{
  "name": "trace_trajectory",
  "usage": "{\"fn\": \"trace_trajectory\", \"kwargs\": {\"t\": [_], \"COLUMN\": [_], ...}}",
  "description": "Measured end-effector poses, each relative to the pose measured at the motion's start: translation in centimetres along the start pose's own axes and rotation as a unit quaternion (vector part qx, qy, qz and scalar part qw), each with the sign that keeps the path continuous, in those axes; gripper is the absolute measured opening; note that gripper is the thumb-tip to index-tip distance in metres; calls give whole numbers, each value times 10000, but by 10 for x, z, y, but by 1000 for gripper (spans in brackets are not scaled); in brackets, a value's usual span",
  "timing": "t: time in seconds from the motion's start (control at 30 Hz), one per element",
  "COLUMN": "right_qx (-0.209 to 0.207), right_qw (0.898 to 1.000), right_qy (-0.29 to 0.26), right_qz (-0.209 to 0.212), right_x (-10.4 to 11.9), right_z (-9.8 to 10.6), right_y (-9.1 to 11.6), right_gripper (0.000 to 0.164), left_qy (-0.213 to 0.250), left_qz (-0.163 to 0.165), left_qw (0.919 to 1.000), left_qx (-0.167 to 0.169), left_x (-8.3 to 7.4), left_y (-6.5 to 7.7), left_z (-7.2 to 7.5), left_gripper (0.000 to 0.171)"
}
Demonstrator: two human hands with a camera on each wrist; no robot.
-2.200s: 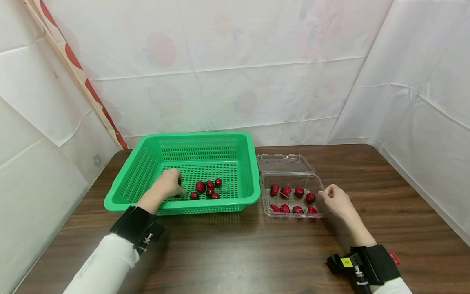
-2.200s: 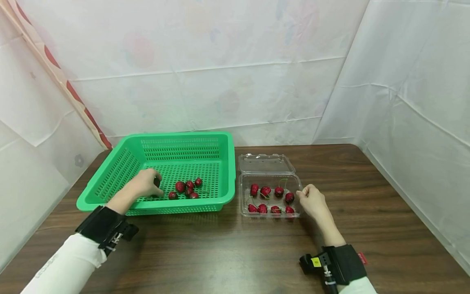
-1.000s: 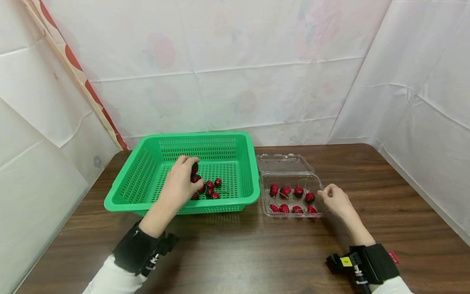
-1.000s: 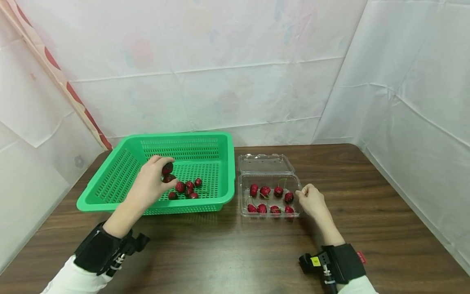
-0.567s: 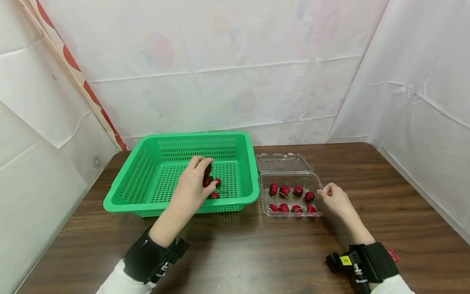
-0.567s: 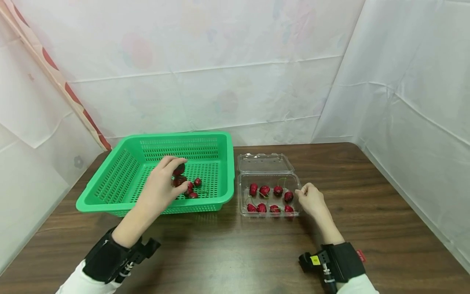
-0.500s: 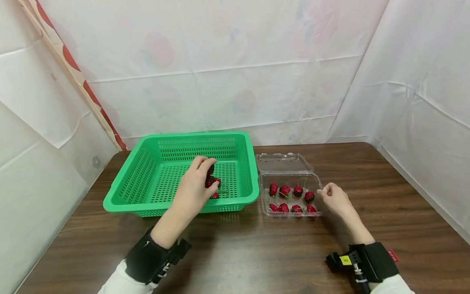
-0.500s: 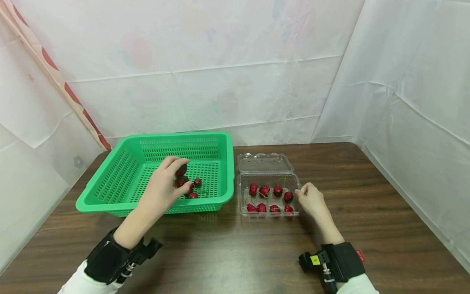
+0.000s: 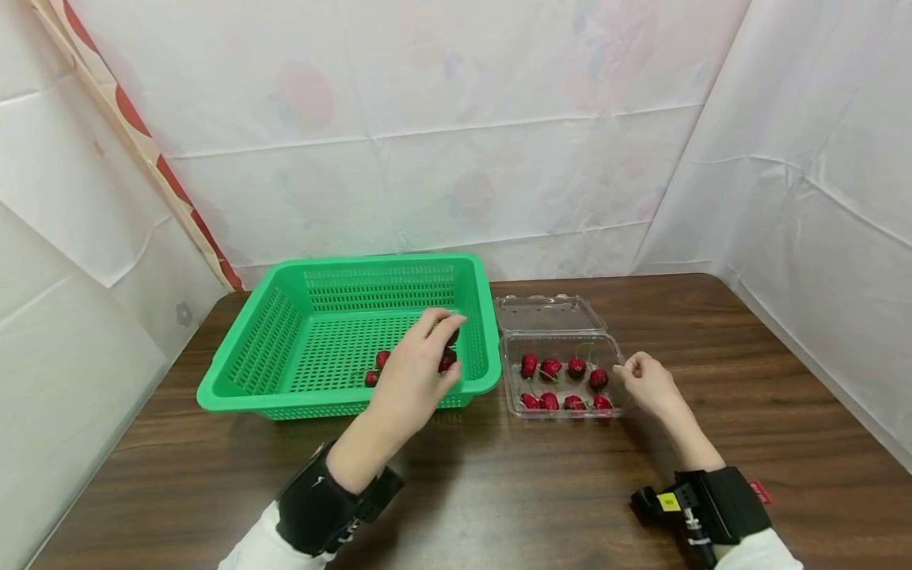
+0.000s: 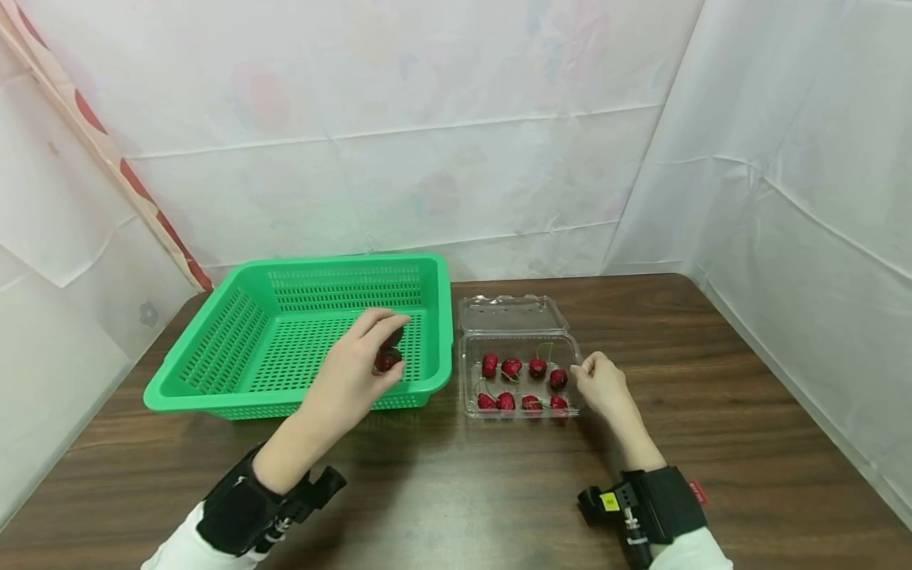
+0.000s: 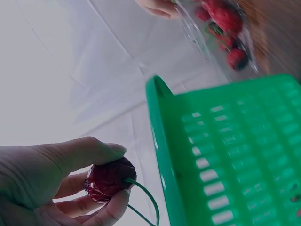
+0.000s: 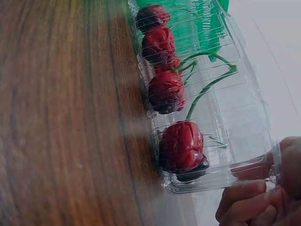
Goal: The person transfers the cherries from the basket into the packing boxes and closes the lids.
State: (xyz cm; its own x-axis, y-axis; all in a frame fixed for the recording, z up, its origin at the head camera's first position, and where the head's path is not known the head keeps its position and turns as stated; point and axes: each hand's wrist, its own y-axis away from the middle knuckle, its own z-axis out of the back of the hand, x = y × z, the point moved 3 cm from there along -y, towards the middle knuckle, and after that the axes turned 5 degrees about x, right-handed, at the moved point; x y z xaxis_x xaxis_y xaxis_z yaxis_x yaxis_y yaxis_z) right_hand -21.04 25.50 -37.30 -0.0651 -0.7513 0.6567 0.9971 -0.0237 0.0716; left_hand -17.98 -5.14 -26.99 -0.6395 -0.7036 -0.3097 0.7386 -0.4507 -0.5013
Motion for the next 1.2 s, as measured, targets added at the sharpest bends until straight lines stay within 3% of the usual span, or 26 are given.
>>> {"fn": "trace_trajectory", "kwargs": {"t": [0.57, 0.9, 1.2], "right_qx": [-7, 8, -5], "right_qw": [10000, 9999, 9999], "right_qy": [-63, -105, -137], "right_qz": [-7, -15, -56], "right_x": [0, 0, 1], "right_z": [0, 0, 1], "right_y": [-1, -1, -1], "right_gripper": [23, 23, 24], "left_qy": [168, -137, -419], "left_qz": [-558, -1046, -1186], "left_qw": [9979, 9932, 9893], "left_qx": [293, 486, 739], "left_x": [-42, -67, -81], "left_y": [-12, -20, -27], "left_z": [-23, -43, -60], "left_gripper": [46, 44, 46]}}
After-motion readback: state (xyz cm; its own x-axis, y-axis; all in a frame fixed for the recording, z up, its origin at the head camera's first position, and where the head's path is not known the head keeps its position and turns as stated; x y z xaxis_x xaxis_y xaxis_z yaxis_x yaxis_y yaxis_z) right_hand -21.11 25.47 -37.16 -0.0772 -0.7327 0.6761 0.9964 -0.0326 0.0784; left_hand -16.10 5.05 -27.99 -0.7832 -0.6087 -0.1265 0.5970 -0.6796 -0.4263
